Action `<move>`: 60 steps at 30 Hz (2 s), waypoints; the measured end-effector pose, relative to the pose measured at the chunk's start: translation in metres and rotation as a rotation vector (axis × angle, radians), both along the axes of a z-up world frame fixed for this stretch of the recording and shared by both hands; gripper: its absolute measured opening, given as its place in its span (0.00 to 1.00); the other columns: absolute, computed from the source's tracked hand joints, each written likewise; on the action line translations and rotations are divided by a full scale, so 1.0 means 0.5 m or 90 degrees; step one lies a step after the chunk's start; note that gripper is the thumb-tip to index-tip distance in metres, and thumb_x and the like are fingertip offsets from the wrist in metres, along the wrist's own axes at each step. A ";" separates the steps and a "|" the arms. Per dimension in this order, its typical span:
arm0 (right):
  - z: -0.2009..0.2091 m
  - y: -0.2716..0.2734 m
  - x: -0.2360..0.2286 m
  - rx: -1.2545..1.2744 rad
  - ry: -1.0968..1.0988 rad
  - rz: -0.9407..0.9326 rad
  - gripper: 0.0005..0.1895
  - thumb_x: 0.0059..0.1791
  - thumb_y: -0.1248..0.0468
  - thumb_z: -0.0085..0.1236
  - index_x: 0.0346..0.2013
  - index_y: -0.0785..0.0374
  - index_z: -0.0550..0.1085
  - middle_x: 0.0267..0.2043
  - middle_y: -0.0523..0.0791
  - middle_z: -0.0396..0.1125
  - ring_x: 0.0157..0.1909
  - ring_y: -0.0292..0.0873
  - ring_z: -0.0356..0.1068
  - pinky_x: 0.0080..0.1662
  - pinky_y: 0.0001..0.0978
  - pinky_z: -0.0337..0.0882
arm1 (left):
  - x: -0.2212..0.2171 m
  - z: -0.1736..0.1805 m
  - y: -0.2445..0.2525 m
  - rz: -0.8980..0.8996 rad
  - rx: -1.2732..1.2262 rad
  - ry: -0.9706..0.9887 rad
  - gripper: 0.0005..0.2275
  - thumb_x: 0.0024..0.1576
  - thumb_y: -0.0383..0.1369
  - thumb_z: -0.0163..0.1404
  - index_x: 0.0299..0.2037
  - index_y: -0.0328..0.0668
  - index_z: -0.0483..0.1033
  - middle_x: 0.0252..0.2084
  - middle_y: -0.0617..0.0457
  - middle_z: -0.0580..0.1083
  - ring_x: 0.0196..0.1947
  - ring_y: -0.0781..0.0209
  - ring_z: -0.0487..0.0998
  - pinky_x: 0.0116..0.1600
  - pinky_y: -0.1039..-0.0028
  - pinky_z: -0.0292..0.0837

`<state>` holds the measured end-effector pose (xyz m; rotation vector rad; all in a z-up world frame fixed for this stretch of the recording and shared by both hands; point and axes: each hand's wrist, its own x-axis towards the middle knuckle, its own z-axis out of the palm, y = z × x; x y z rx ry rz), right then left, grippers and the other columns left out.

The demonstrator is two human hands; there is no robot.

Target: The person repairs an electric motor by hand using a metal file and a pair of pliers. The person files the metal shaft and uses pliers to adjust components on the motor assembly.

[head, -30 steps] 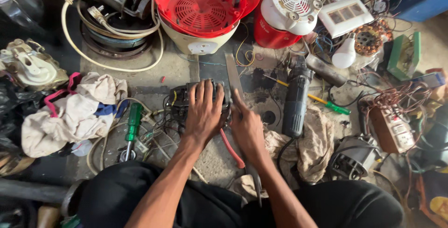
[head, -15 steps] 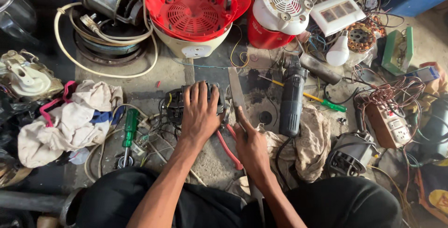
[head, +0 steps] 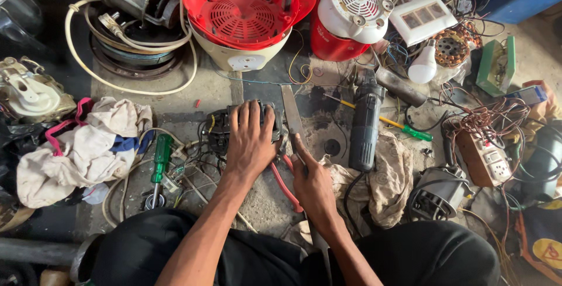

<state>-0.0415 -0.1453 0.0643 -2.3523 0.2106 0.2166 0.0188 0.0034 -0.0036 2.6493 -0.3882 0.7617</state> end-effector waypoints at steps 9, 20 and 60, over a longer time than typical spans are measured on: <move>-0.007 0.018 0.019 -0.033 -0.045 0.021 0.27 0.53 0.61 0.46 0.69 0.46 0.66 0.25 0.60 0.65 0.23 0.57 0.67 0.32 0.48 0.67 | 0.001 -0.023 0.003 0.010 0.064 -0.003 0.27 0.54 0.41 0.53 0.59 0.30 0.68 0.58 0.29 0.69 0.62 0.35 0.68 0.67 0.47 0.59; -0.069 0.017 0.107 -0.011 -0.062 0.029 0.26 0.53 0.58 0.50 0.68 0.43 0.68 0.34 0.63 0.70 0.37 0.64 0.73 0.39 0.50 0.70 | -0.006 -0.034 0.003 0.052 0.127 -0.002 0.20 0.58 0.31 0.45 0.61 0.32 0.69 0.60 0.31 0.69 0.63 0.38 0.69 0.69 0.49 0.59; -0.020 0.015 0.055 -0.019 -0.068 0.037 0.26 0.56 0.58 0.46 0.70 0.48 0.66 0.19 0.56 0.65 0.19 0.45 0.65 0.29 0.46 0.67 | -0.024 -0.041 0.001 0.039 0.139 -0.027 0.21 0.58 0.30 0.47 0.62 0.29 0.68 0.63 0.27 0.67 0.65 0.35 0.67 0.71 0.47 0.57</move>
